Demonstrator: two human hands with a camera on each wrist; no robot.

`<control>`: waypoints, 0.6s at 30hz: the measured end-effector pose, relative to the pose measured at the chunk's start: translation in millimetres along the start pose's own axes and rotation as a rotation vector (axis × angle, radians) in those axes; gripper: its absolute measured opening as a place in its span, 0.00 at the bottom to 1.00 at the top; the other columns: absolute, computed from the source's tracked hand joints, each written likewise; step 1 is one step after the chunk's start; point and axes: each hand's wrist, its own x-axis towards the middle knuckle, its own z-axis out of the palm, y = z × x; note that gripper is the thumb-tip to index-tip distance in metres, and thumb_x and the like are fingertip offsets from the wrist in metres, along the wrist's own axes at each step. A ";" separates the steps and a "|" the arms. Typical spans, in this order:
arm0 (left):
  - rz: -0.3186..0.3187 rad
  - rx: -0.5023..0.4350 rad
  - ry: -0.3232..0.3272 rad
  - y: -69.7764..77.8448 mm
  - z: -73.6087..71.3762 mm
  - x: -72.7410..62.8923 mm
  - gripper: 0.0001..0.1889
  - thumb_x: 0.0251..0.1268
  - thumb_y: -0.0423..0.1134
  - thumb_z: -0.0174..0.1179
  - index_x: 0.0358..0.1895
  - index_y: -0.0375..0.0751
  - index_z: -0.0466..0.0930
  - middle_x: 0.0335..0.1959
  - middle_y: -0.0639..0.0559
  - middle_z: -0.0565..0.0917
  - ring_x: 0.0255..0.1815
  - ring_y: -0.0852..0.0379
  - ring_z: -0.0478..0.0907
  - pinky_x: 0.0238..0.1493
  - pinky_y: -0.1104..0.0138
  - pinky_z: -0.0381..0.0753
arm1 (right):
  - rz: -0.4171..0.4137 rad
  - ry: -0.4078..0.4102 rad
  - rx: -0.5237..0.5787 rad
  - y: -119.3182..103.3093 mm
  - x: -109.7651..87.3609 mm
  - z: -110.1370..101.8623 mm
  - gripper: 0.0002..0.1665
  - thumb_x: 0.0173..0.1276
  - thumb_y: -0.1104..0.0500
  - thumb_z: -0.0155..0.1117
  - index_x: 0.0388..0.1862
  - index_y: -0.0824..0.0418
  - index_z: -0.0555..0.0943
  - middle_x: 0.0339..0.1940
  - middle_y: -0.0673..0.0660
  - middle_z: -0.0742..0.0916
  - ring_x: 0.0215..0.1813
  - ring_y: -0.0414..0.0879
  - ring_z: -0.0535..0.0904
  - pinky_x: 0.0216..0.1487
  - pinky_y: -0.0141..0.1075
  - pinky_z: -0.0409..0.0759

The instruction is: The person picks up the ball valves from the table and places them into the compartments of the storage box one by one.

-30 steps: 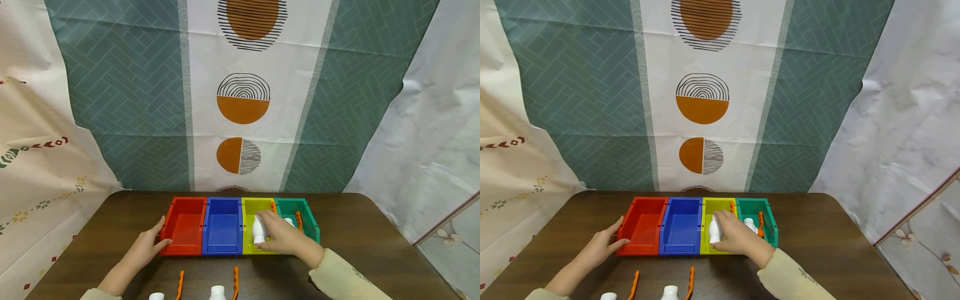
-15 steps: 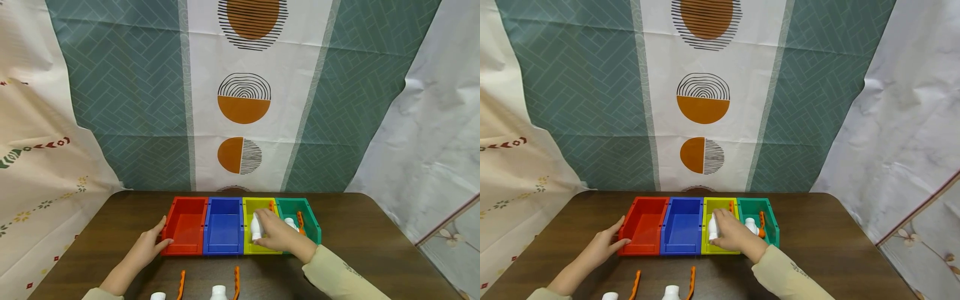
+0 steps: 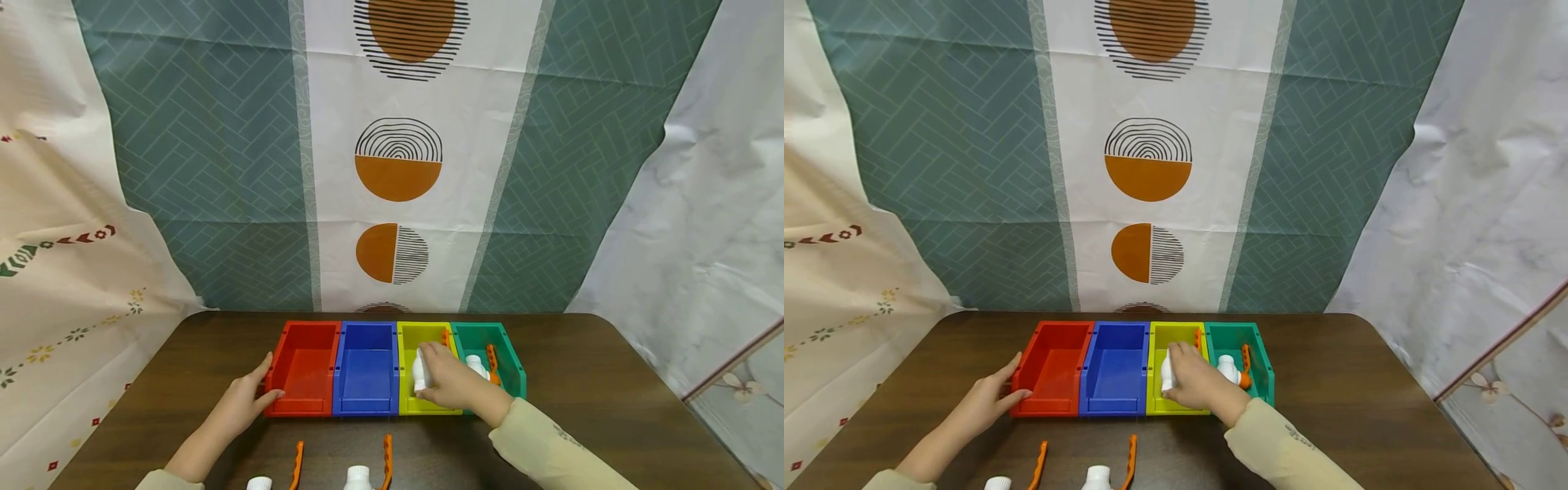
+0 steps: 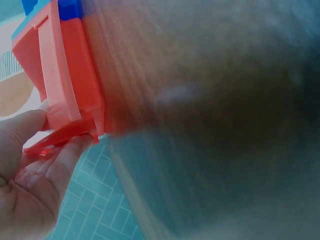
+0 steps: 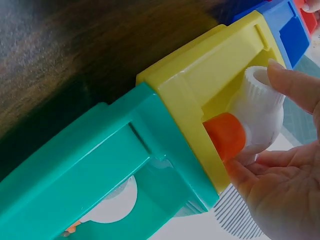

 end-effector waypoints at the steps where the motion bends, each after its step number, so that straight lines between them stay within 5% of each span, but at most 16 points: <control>1: 0.000 0.001 0.004 0.0 0.1 -0.1 0.40 0.55 0.32 0.66 0.66 0.16 0.55 0.53 0.26 0.78 0.46 0.40 0.82 0.45 0.54 0.83 | -0.006 0.002 -0.007 0.3 0.6 0.9 0.44 0.56 0.56 0.73 0.64 0.76 0.63 0.61 0.69 0.73 0.56 0.56 0.72 0.59 0.50 0.76; 18: 0.013 0.000 0.007 1.1 0.0 -0.5 0.40 0.56 0.34 0.66 0.66 0.15 0.56 0.53 0.26 0.77 0.45 0.41 0.82 0.45 0.54 0.82 | 0.017 -0.021 -0.031 3.5 10.4 10.5 0.46 0.57 0.55 0.72 0.65 0.77 0.62 0.62 0.71 0.72 0.58 0.59 0.71 0.61 0.51 0.75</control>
